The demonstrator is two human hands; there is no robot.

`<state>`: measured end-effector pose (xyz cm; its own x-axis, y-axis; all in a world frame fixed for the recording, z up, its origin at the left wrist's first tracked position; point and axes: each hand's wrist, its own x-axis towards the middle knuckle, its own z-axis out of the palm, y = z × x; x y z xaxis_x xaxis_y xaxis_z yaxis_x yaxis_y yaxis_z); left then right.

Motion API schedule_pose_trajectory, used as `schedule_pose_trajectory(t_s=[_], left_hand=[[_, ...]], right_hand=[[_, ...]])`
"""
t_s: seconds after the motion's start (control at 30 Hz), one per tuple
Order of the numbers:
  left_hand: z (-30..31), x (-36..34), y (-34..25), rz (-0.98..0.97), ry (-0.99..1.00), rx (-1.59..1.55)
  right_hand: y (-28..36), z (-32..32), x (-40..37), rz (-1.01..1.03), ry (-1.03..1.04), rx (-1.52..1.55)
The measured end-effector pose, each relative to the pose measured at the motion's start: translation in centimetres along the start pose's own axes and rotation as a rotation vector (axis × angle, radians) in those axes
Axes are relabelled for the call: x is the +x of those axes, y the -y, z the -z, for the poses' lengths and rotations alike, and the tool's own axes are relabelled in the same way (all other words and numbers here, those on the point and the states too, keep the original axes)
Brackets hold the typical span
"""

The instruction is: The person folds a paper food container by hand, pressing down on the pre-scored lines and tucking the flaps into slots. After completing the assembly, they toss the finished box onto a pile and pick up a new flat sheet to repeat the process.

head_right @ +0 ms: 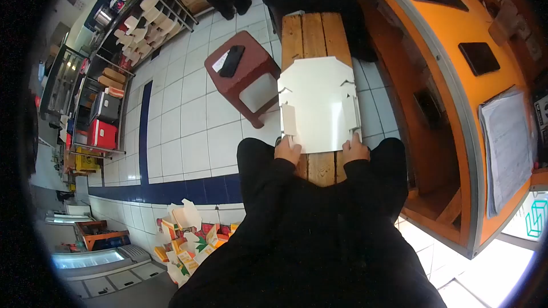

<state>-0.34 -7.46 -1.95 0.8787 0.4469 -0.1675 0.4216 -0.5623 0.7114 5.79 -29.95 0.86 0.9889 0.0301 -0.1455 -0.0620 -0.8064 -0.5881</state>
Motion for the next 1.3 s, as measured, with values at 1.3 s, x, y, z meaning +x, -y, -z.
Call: schedule_pose_trajectory(t_s=[1.3], left_hand=[[3.0,-4.3,-3.8,-0.668,0.167,0.608]], right_hand=[[3.0,1.4,-4.2,0.761,0.306,-0.629]])
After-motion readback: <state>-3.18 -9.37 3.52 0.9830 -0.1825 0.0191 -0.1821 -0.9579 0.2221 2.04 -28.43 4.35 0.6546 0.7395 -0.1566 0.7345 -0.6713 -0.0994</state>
